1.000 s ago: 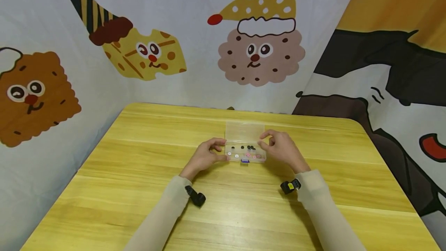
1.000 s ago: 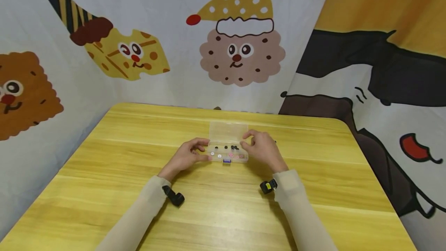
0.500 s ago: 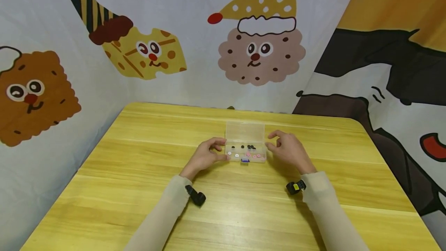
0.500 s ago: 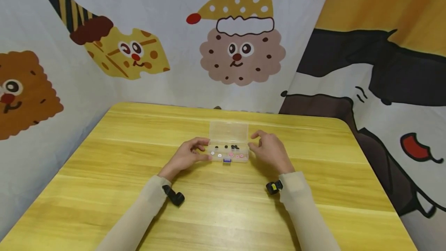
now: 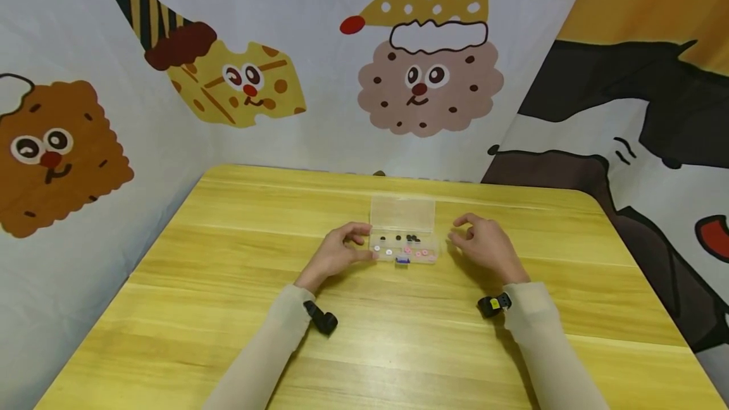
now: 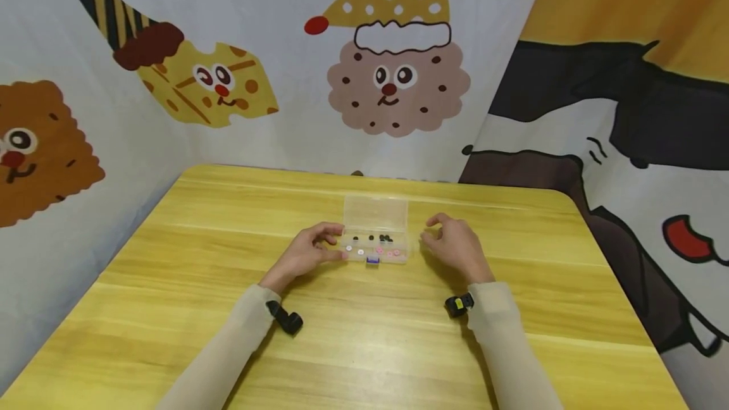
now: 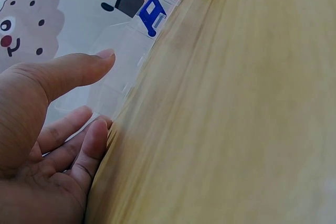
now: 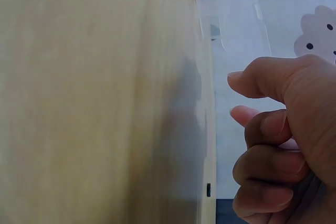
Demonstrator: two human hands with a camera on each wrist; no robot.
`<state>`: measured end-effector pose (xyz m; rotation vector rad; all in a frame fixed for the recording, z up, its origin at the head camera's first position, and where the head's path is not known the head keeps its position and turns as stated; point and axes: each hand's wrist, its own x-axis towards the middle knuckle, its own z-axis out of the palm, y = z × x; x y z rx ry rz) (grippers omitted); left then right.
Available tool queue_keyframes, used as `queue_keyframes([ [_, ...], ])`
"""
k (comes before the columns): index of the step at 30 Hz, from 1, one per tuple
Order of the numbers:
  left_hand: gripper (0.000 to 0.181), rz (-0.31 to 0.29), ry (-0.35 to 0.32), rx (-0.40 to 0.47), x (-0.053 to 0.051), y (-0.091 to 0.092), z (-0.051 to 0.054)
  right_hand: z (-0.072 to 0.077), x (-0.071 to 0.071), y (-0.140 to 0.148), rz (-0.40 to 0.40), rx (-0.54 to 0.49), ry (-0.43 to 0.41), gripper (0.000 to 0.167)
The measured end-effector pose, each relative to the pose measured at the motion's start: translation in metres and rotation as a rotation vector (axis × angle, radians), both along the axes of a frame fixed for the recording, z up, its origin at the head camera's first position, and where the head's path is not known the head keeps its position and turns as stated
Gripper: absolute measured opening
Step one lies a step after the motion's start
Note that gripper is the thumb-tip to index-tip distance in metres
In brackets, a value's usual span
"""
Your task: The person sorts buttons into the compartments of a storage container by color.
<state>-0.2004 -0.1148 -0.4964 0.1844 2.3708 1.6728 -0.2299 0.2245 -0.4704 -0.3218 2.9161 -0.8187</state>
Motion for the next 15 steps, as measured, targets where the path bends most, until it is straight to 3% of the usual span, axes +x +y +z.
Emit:
queue_keyframes([
  [15,0.06,0.001,-0.008,0.001,0.001,0.001,0.002,0.011,-0.003,0.028,-0.034,0.013,-0.13,0.045],
])
